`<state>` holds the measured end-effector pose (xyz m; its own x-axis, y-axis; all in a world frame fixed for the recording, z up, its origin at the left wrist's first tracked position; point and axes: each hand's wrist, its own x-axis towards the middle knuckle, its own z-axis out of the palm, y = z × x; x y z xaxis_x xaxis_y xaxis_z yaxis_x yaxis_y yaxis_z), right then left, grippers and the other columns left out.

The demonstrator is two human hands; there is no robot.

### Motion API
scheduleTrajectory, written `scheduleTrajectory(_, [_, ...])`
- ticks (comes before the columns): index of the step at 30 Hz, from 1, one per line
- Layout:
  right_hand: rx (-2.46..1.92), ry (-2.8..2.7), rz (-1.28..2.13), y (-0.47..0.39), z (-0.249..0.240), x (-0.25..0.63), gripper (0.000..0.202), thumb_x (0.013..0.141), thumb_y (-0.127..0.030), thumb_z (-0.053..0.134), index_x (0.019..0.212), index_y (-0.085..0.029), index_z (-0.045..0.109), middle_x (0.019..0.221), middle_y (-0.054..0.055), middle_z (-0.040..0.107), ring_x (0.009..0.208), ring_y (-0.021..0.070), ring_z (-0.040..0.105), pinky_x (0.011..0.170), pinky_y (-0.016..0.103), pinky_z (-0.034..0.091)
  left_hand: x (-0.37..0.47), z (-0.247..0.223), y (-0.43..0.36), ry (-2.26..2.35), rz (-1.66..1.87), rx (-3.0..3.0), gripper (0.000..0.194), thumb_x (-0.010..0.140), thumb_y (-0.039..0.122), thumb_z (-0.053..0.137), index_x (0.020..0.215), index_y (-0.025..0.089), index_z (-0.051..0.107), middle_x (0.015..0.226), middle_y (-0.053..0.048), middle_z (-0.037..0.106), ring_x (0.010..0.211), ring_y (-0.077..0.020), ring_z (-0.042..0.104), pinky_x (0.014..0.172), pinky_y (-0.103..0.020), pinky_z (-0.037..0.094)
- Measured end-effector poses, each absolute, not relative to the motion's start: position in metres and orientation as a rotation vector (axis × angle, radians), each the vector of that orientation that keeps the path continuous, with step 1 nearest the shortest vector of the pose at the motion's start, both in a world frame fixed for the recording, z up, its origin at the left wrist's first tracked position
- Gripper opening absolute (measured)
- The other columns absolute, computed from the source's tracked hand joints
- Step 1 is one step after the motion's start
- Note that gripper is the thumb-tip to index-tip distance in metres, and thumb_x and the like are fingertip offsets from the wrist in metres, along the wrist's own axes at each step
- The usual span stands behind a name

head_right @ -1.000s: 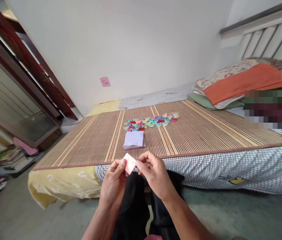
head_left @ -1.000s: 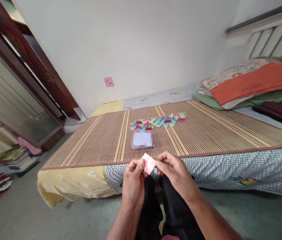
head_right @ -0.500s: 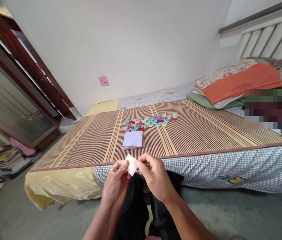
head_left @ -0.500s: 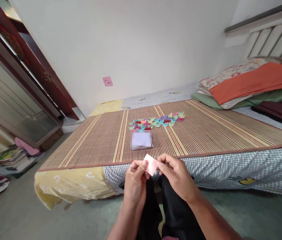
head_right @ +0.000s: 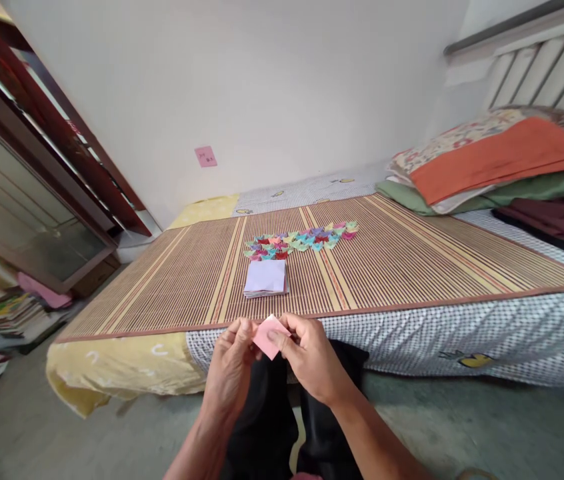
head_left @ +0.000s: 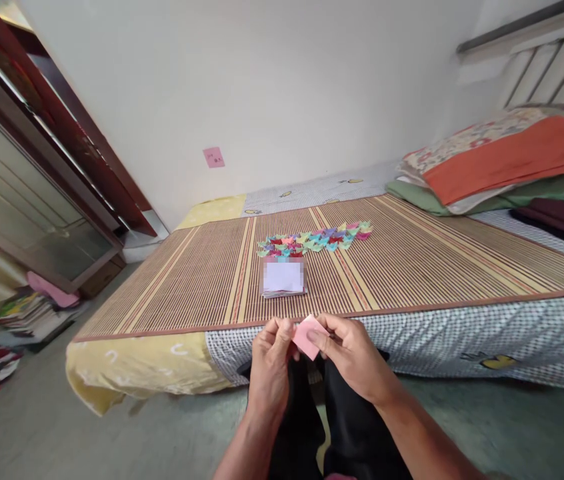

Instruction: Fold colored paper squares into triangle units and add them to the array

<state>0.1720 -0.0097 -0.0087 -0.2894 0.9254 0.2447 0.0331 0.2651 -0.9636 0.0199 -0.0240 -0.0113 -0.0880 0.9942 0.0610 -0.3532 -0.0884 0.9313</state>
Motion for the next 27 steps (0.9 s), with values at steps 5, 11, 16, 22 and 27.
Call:
scheduleTrajectory(5, [-0.892,-1.531,1.214,-0.005,-0.007,0.177,0.037,0.097,-0.048,0.060,0.078,-0.017,0.061,0.067,-0.002,0.050,0.061,0.0129,0.046,0.056,0.025,0.036,0.014,-0.007,-0.026,0.952,1.374,1.127,0.030,0.080,0.044,0.083,0.085,0.016,0.074,0.074,-0.003,0.065,0.068,-0.0142,0.055,0.065,-0.025,0.044])
scheduleTrajectory(11, [-0.892,-1.534,1.236,-0.006,-0.009,0.176,0.038,0.097,-0.051,0.060,0.078,-0.018,0.059,0.068,-0.002,0.052,0.062,0.0132,0.046,0.057,0.025,0.037,0.016,-0.009,-0.027,1.066,1.409,1.165,0.034,0.081,0.040,0.081,0.062,0.016,0.065,0.061,-0.001,0.060,0.061,-0.0130,0.051,0.062,-0.025,0.042])
scheduleTrajectory(16, [-0.935,-1.550,1.200,-0.008,-0.010,0.175,0.036,0.098,-0.049,0.059,0.078,-0.019,0.057,0.071,-0.001,0.055,0.063,0.0136,0.047,0.056,0.024,0.037,0.020,-0.013,-0.024,1.093,1.452,1.069,0.028,0.078,0.039,0.084,0.068,0.016,0.072,0.063,-0.001,0.064,0.059,-0.0124,0.051,0.058,-0.023,0.041])
scheduleTrajectory(22, [-0.941,-1.552,1.183,-0.008,-0.010,0.174,0.034,0.097,-0.046,0.061,0.078,-0.018,0.060,0.069,-0.001,0.056,0.062,0.0141,0.051,0.056,0.024,0.039,0.020,-0.016,-0.024,1.126,1.455,1.080,0.027,0.080,0.039,0.082,0.070,0.015,0.076,0.061,0.000,0.062,0.057,-0.0110,0.045,0.057,-0.023,0.037])
scheduleTrajectory(27, [-0.987,-1.598,1.034,-0.009,-0.011,0.173,0.033,0.099,-0.040,0.056,0.073,-0.020,0.055,0.065,-0.003,0.052,0.061,0.0141,0.050,0.057,0.025,0.038,0.017,-0.018,-0.024,1.156,1.512,1.060,0.032,0.083,0.041,0.079,0.066,0.015,0.069,0.059,0.002,0.054,0.057,-0.0104,0.042,0.056,-0.023,0.034])
